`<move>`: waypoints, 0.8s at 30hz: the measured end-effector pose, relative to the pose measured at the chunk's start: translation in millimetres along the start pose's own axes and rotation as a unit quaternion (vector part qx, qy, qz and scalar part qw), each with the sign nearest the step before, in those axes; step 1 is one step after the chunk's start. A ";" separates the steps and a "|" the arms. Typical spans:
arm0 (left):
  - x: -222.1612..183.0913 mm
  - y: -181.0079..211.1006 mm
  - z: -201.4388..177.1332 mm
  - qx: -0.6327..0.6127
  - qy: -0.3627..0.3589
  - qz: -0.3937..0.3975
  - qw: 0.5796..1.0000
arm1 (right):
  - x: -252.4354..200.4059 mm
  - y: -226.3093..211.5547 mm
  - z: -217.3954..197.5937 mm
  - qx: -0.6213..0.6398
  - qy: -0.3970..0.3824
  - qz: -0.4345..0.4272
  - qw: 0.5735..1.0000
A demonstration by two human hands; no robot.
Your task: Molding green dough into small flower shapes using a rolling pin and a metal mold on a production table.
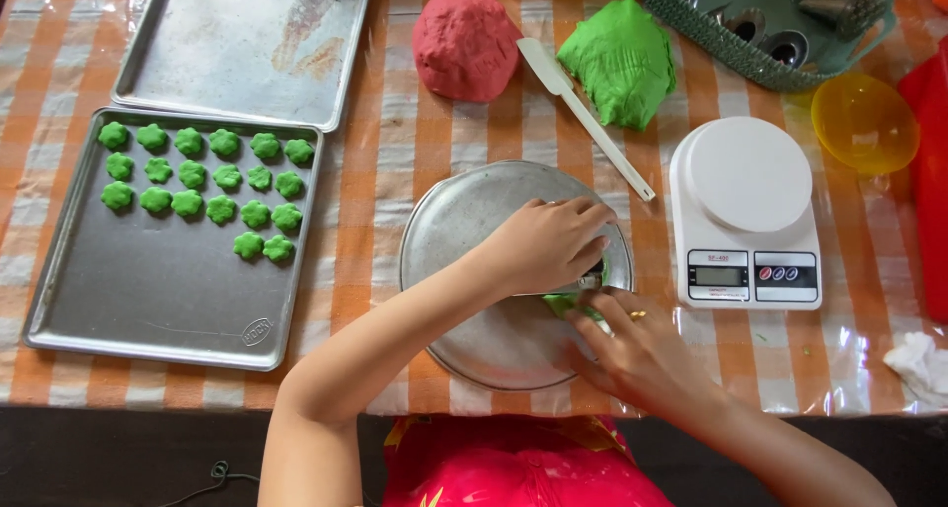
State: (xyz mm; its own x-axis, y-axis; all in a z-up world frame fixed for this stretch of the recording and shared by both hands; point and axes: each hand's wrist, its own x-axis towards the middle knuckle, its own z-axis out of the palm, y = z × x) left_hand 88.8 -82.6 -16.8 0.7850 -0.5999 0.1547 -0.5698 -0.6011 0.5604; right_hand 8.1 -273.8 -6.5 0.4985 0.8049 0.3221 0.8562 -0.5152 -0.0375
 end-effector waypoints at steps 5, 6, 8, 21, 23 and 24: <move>0.0 -3.5 5.0 0.039 0.013 0.013 0.999 | 3.7 -10.6 37.5 -0.053 0.013 0.061 0.997; 0.3 -2.7 4.5 0.038 0.013 0.015 0.999 | 7.0 -11.5 37.2 -0.084 0.022 0.056 0.995; 0.3 -2.5 3.9 0.037 0.010 0.017 0.999 | 6.6 -9.6 41.5 -0.114 0.030 0.053 0.992; -1.7 -1.1 9.4 0.101 0.067 0.039 0.992 | -28.9 -5.0 46.4 -0.049 0.043 0.094 0.993; -1.2 -0.9 6.5 0.094 0.066 0.038 0.993 | -30.5 -1.0 33.8 -0.022 0.046 0.107 0.993; -1.6 -1.2 6.2 0.080 0.055 0.031 0.995 | -33.8 1.1 28.3 -0.009 0.044 0.123 0.991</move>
State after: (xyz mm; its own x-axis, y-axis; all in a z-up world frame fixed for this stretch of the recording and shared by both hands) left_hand 86.8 -84.2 -22.8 0.7643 -0.5817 0.2782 -0.6420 -0.6462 0.4126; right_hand -4.0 -293.1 -44.2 0.6773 0.6264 0.3858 0.7075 -0.6984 -0.1081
